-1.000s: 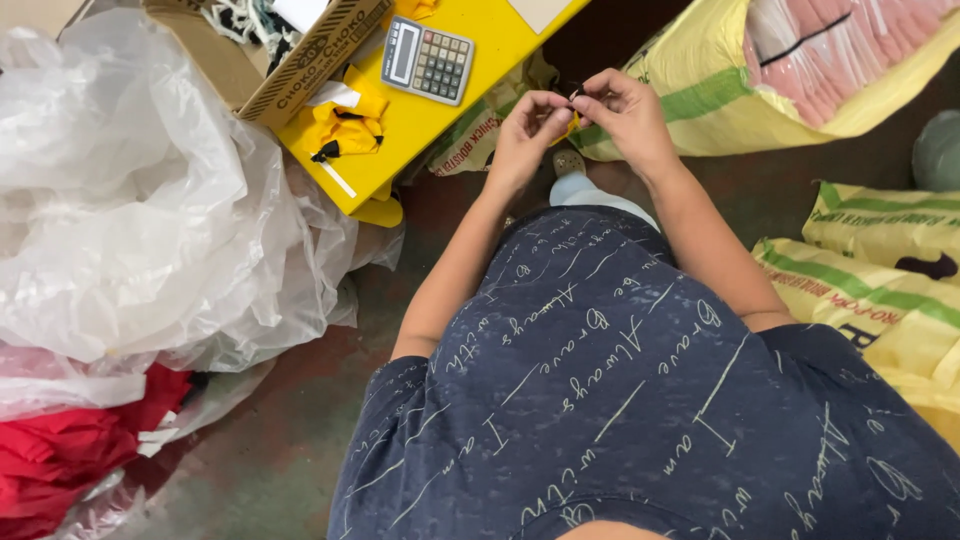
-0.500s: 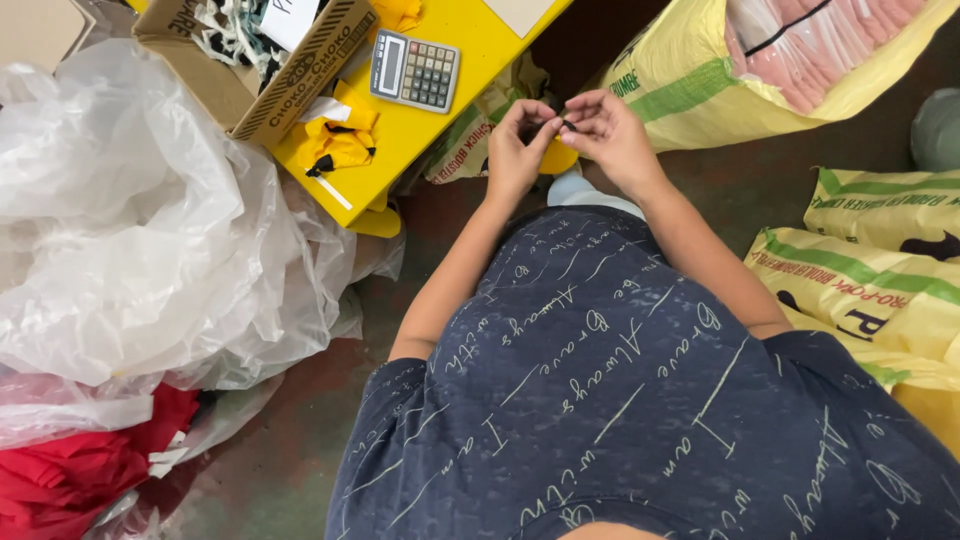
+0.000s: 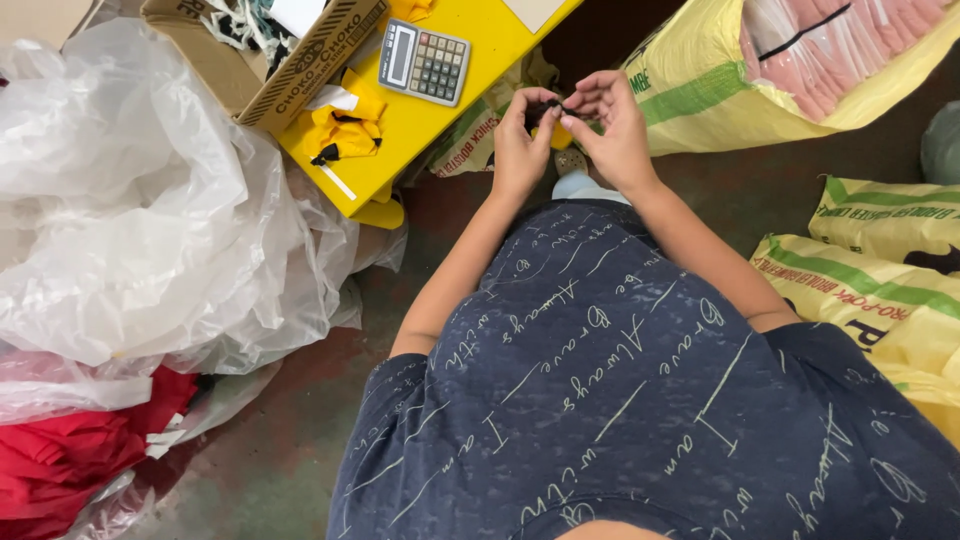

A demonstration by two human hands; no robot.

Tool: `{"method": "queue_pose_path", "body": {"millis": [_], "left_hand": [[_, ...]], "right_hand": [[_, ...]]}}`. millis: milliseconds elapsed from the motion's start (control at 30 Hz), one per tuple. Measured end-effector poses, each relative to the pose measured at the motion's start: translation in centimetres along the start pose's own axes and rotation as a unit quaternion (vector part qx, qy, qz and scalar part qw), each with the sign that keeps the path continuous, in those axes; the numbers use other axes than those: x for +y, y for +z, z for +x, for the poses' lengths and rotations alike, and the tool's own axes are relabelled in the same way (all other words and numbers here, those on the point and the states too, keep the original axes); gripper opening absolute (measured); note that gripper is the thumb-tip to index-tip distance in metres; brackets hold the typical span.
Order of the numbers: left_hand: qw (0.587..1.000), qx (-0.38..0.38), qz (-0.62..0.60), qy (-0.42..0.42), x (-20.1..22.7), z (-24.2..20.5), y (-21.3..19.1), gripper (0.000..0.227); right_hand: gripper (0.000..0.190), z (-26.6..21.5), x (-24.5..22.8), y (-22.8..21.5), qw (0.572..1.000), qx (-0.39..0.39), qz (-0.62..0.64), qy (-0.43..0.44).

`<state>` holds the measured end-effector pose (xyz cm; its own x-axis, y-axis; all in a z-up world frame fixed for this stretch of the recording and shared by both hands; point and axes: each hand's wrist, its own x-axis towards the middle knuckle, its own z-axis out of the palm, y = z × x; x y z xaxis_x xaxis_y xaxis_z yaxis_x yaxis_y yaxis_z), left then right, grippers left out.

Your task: The person writes on a piece of paper with a marker, then uses shears to cut a piece of yellow fabric. They tie the cut fabric with a black string and place it into a large sack containing similar items.

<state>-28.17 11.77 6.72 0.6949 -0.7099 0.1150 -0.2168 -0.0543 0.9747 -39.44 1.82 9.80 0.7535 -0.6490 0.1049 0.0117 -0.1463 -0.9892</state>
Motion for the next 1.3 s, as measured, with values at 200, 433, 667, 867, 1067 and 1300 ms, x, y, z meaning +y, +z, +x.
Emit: {"method": "queue_pose_path", "body": {"millis": [200,433,667,867,1067,1300], "left_hand": [[0.998,0.036,-0.042,-0.012,0.0,0.0,-0.1,0.015],[1.0,0.011,-0.024,0.009,1.3,0.0,-0.5,0.011],[0.998,-0.035,0.041,0.039,-0.3,0.1,0.1,0.016],[0.995,-0.09,0.018,-0.031,-3.3,0.3,0.8,0.019],[0.881,-0.165,-0.37,-0.245,-6.7,-0.1,1.2,0.014],[0.861,-0.094,-0.398,-0.301,-4.4,-0.8,1.3,0.015]], "right_hand": [[0.033,0.2,-0.8,0.1,0.998,-0.008,-0.048,-0.038],[0.036,0.1,-0.9,-0.4,0.996,-0.027,-0.07,-0.054],[0.031,0.3,-0.9,-0.7,0.982,-0.013,-0.14,-0.124],[0.02,0.4,0.1,-1.2,0.952,-0.007,-0.228,-0.204],[0.009,-0.5,-0.6,-0.9,0.944,-0.008,-0.213,-0.251],[0.008,-1.2,-0.5,-1.0,0.956,0.02,-0.213,-0.202]]}}
